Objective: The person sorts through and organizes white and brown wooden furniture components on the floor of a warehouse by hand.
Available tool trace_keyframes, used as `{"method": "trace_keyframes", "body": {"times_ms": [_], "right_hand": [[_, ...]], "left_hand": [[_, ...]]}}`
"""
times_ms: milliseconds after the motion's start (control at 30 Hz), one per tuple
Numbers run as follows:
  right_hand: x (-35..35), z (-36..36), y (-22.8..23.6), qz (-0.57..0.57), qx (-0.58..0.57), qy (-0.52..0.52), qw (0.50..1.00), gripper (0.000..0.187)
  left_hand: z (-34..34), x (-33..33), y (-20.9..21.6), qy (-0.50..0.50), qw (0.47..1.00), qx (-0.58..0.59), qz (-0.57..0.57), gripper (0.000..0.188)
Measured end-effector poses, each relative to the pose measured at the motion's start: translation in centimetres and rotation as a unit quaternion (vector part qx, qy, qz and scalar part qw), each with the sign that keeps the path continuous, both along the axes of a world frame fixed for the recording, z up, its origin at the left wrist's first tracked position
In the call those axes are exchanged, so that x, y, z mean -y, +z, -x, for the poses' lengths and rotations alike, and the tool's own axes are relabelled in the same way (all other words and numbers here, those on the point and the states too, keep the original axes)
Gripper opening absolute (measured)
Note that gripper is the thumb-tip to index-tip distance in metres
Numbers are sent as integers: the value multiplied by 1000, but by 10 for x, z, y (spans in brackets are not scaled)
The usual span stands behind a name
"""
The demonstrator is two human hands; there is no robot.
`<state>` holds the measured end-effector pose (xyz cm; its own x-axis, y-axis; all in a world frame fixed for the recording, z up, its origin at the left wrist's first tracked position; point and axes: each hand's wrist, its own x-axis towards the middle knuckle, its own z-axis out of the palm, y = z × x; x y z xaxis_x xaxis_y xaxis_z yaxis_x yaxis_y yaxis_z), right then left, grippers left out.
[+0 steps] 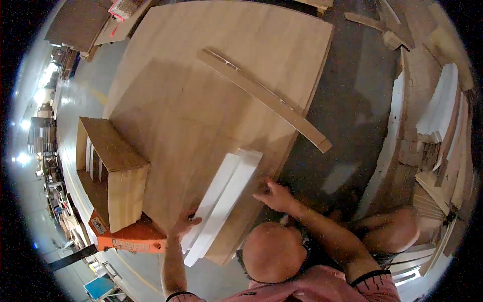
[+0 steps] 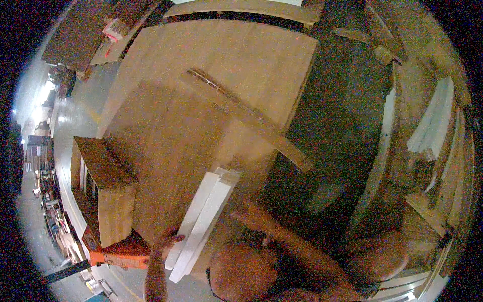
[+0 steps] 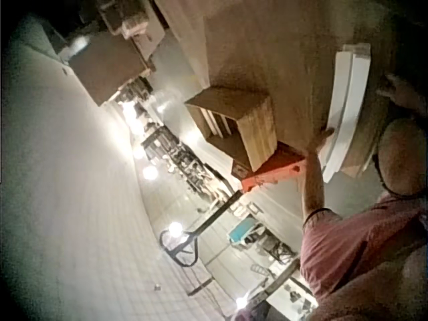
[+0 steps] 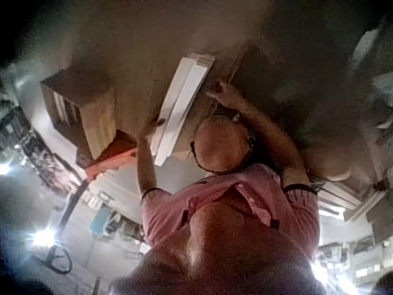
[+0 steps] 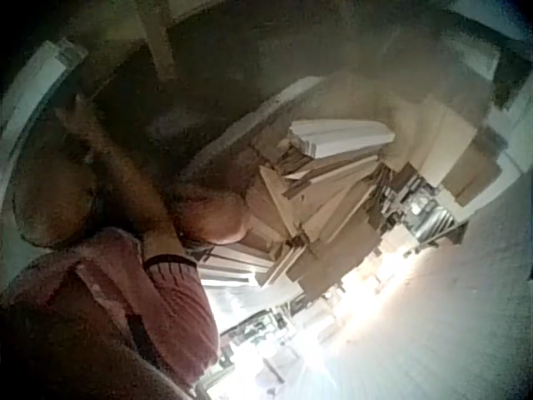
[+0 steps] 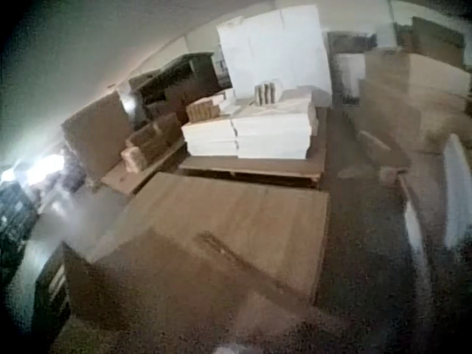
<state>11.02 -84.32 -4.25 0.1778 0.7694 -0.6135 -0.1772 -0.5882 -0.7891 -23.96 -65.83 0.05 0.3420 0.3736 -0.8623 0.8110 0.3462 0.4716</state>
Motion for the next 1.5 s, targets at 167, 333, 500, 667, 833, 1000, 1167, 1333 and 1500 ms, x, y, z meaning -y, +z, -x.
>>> {"method": "trace_keyframes", "body": {"times_ms": [167,333,500,667,833,1000,1167,1333,1500], "right_hand": [[-2,17,-9,4,-221,-2,975,73],[-1,39,-27,-10,-214,56,975,92],[-2,50,-40,-136,1,62,989,87],[3,41,-52,-68,-188,-1,980,78],[-3,8,-26,-70,-98,47,992,65],[0,4,-25,-47,-262,-43,963,67],[5,4,-27,-31,-243,-65,967,69],[3,-7,-37,-41,-252,-47,966,58],[1,-5,-30,-67,-186,-10,980,52]], "left_hand": [[-12,19,-18,-237,923,-40,-300,45],[-47,39,-5,-247,910,-40,-331,46],[-85,55,26,-133,949,-13,-287,49],[-112,100,52,-207,864,-24,-459,63],[-91,105,34,-219,824,-3,-522,62],[-107,106,51,-256,818,-44,-513,65],[-84,104,55,-273,829,-61,-484,69],[-100,67,89,-226,859,-49,-457,69],[-105,50,77,-259,860,-80,-433,60]]}}
